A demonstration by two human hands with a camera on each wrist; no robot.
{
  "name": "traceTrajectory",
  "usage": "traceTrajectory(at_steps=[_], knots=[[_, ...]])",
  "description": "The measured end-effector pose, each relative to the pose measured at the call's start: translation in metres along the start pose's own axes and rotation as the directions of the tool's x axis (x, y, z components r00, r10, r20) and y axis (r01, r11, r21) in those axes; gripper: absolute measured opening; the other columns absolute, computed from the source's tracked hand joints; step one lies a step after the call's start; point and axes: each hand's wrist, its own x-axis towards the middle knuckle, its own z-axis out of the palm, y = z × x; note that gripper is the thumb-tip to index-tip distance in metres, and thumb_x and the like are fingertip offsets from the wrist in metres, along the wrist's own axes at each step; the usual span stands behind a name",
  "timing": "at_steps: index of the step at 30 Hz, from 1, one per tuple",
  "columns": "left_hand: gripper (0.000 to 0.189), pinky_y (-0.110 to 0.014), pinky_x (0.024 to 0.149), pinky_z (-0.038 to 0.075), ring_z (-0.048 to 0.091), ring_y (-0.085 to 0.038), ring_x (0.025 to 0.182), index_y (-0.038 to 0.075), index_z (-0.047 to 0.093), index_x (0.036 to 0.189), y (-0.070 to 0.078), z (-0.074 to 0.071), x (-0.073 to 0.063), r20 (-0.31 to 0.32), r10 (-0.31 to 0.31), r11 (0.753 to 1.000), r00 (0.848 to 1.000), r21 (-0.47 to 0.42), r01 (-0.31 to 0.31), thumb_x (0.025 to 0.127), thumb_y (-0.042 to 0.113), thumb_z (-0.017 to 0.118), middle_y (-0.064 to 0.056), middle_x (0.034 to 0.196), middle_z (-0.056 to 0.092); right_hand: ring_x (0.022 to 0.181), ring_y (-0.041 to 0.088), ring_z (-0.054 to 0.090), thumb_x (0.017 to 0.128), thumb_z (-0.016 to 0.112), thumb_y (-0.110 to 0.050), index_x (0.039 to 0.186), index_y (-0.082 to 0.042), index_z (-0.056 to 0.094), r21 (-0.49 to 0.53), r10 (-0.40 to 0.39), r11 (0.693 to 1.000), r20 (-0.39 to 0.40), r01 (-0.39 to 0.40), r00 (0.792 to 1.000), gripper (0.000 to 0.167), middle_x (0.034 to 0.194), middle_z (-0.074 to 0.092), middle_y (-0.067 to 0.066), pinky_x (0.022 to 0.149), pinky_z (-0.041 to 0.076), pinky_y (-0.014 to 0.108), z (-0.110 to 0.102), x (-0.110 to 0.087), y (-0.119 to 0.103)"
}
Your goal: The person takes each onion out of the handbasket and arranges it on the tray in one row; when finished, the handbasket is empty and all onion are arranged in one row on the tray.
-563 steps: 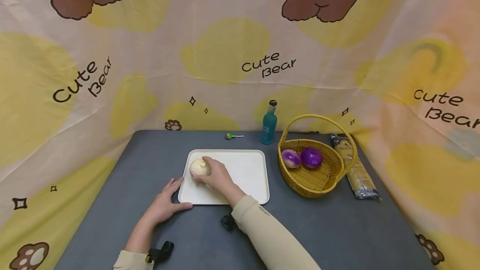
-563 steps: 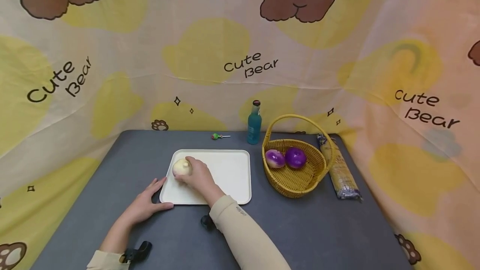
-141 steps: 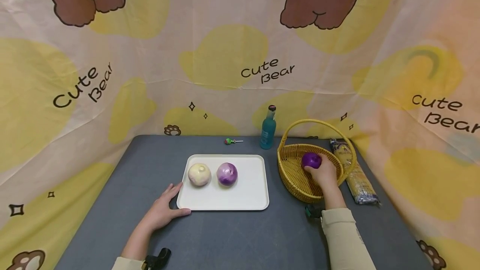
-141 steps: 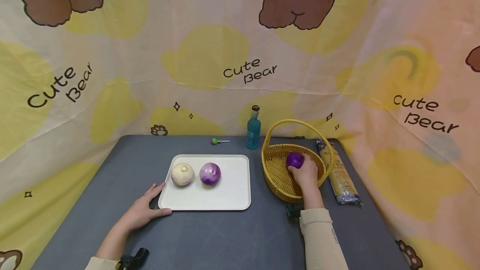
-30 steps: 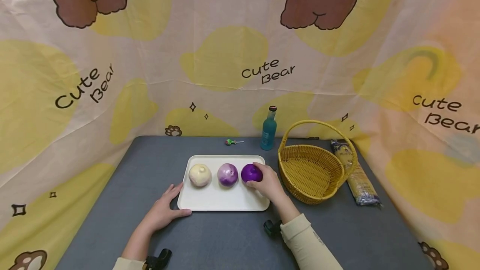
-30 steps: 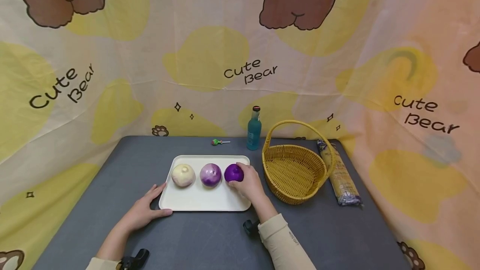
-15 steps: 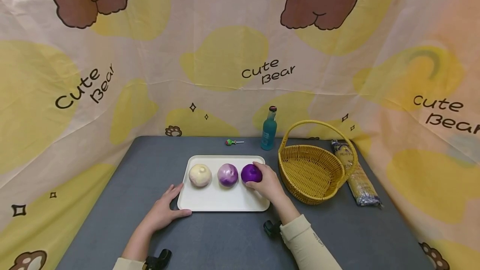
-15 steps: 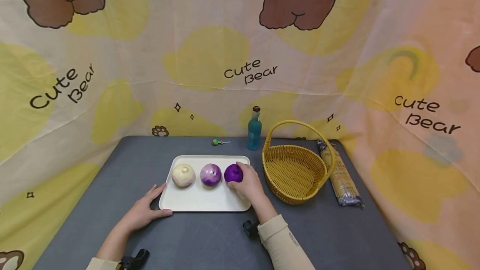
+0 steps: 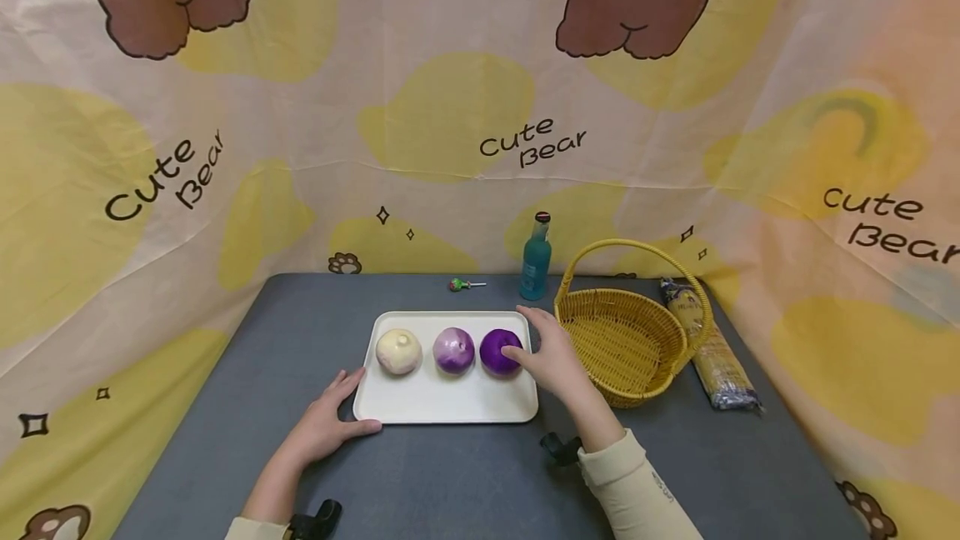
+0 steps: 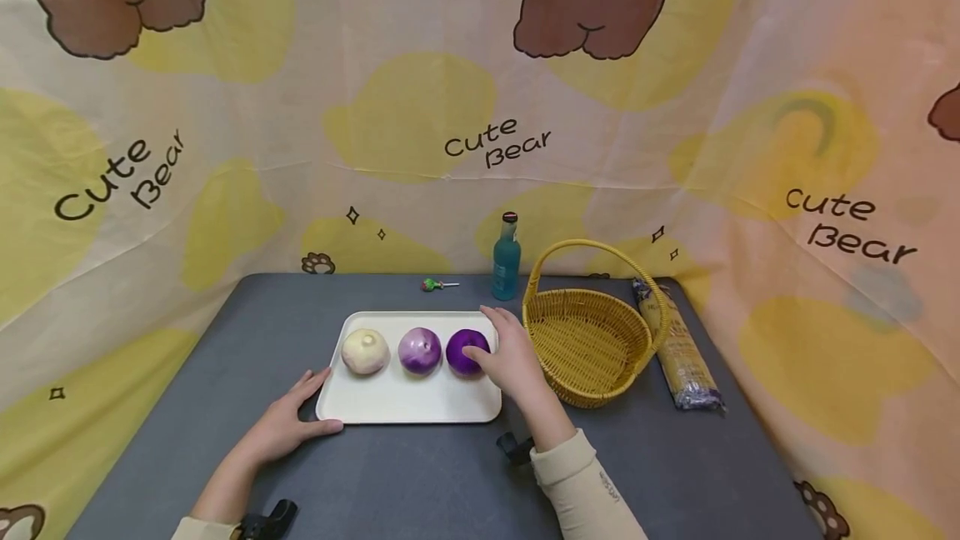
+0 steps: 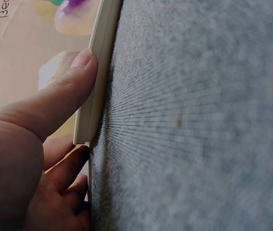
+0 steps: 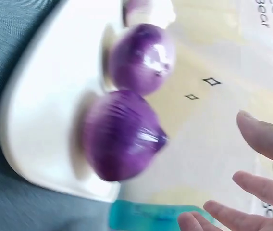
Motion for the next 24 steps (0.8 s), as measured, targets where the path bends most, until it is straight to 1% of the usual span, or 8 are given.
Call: traceTrajectory(at_steps=[5,9,13,15,17,20,22,24], knots=[[0.109,-0.074,0.110,0.026,0.017,-0.052,0.150,0.012,0.028,0.161,-0.003,0.000,0.001,0.006,-0.001,1.000,1.000,0.005,0.001,0.076,0.055,0.083,-0.029,0.164,0.018,0.139,0.039,0.047,0.087,0.081,-0.031,0.148,-0.014,0.052,0.017,-0.036,0.999,-0.027,0.036,0.999,0.070,0.153,0.047,0.016,0.099,0.053,0.053,-0.021,-0.006,-0.008],[0.109,-0.073,0.110,0.027,0.018,-0.052,0.150,0.012,0.030,0.160,-0.007,-0.001,-0.001,-0.007,-0.001,1.000,1.000,0.006,0.001,0.075,0.054,0.084,-0.029,0.164,0.019,0.135,0.037,0.052,0.088,0.080,-0.033,0.148,-0.016,0.053,0.013,-0.069,0.997,-0.046,0.070,0.997,0.067,0.152,0.050,0.014,0.097,0.054,0.052,-0.040,-0.012,-0.014],[0.109,-0.073,0.109,0.028,0.020,-0.054,0.149,0.013,0.031,0.160,-0.009,-0.005,-0.002,-0.015,0.002,1.000,1.000,0.006,-0.002,0.075,0.055,0.084,-0.031,0.163,0.020,0.135,0.035,0.052,0.090,0.078,-0.032,0.147,-0.016,0.052,0.014,-0.098,0.995,-0.067,0.100,0.993,0.065,0.151,0.051,0.012,0.098,0.053,0.052,-0.062,-0.017,-0.021],[0.107,-0.071,0.110,0.028,0.022,-0.053,0.148,0.013,0.032,0.159,-0.011,-0.008,-0.004,-0.022,0.008,1.000,1.000,0.001,-0.008,0.076,0.056,0.084,-0.031,0.162,0.022,0.136,0.033,0.051,0.091,0.077,-0.033,0.148,-0.016,0.052,0.005,-0.117,0.993,-0.083,0.118,0.990,0.064,0.151,0.051,0.012,0.098,0.053,0.052,-0.075,-0.020,-0.022],[0.104,-0.069,0.111,0.030,0.026,-0.052,0.147,0.013,0.034,0.159,-0.013,-0.012,-0.006,-0.033,0.010,1.000,0.999,-0.004,-0.010,0.077,0.056,0.083,-0.029,0.161,0.027,0.137,0.032,0.050,0.092,0.076,-0.033,0.147,-0.016,0.052,-0.010,-0.134,0.991,-0.102,0.134,0.986,0.063,0.151,0.051,0.011,0.098,0.053,0.052,-0.088,-0.024,-0.023],[0.098,-0.065,0.111,0.033,0.034,-0.050,0.145,0.012,0.039,0.157,-0.014,-0.019,-0.008,-0.058,0.016,1.000,0.998,-0.003,-0.017,0.080,0.055,0.081,-0.027,0.157,0.037,0.134,0.034,0.052,0.092,0.076,-0.032,0.147,-0.015,0.053,-0.055,-0.167,0.985,-0.144,0.161,0.975,0.062,0.150,0.052,0.012,0.096,0.054,0.052,-0.106,-0.031,-0.021],[0.095,-0.065,0.110,0.035,0.037,-0.050,0.143,0.011,0.040,0.156,-0.013,-0.026,-0.010,-0.072,0.019,1.000,0.997,0.009,-0.019,0.081,0.055,0.080,-0.026,0.155,0.042,0.125,0.035,0.058,0.092,0.076,-0.030,0.146,-0.013,0.053,-0.104,-0.196,0.978,-0.185,0.179,0.963,0.061,0.148,0.053,0.014,0.091,0.055,0.053,-0.118,-0.036,-0.018],[0.092,-0.065,0.109,0.037,0.040,-0.050,0.141,0.010,0.041,0.155,-0.010,-0.036,-0.013,-0.100,0.039,0.999,0.994,0.026,-0.037,0.083,0.053,0.078,-0.025,0.154,0.044,0.117,0.038,0.062,0.093,0.076,-0.028,0.146,-0.012,0.054,-0.143,-0.223,0.970,-0.222,0.195,0.949,0.060,0.147,0.054,0.016,0.088,0.056,0.054,-0.129,-0.042,-0.015]])
